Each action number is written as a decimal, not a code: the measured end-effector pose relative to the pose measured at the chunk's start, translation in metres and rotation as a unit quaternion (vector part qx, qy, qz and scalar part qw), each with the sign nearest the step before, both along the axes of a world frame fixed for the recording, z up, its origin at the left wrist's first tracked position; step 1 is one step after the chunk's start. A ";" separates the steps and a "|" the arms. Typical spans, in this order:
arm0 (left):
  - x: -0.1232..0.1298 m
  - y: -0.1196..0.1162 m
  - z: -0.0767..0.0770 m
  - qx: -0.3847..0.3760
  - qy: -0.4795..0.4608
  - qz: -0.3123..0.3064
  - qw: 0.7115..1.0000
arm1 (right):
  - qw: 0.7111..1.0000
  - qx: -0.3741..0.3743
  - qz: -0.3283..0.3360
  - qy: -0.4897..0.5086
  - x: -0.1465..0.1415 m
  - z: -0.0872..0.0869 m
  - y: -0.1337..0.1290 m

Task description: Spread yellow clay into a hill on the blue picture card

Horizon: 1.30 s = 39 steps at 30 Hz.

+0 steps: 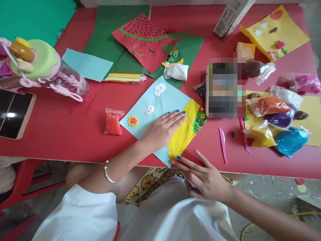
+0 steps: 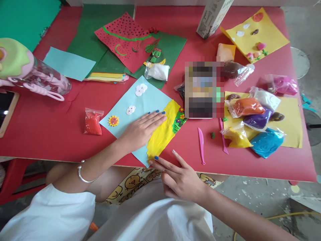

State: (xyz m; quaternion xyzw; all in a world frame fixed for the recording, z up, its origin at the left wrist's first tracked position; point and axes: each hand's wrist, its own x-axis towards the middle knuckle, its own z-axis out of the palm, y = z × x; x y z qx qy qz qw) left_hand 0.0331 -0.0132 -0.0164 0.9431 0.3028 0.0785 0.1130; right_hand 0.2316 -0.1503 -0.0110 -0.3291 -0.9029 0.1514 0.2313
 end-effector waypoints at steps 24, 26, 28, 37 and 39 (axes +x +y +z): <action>0.003 0.048 0.000 -0.029 0.005 -0.099 0.995 | 0.996 -0.029 -0.058 -0.069 -0.012 0.007 0.052; 0.003 0.050 0.001 -0.028 0.009 -0.107 0.994 | 0.995 -0.025 -0.048 -0.082 -0.015 0.005 0.056; 0.003 0.050 0.001 -0.025 0.007 -0.112 0.993 | 0.995 -0.023 -0.031 -0.089 -0.015 0.005 0.057; -0.003 0.049 -0.002 -0.008 -0.002 -0.112 0.994 | 0.996 -0.042 0.027 -0.077 -0.013 0.007 0.059; -0.007 0.049 -0.002 -0.003 -0.009 -0.113 0.994 | 0.995 -0.046 0.038 -0.074 -0.013 0.008 0.059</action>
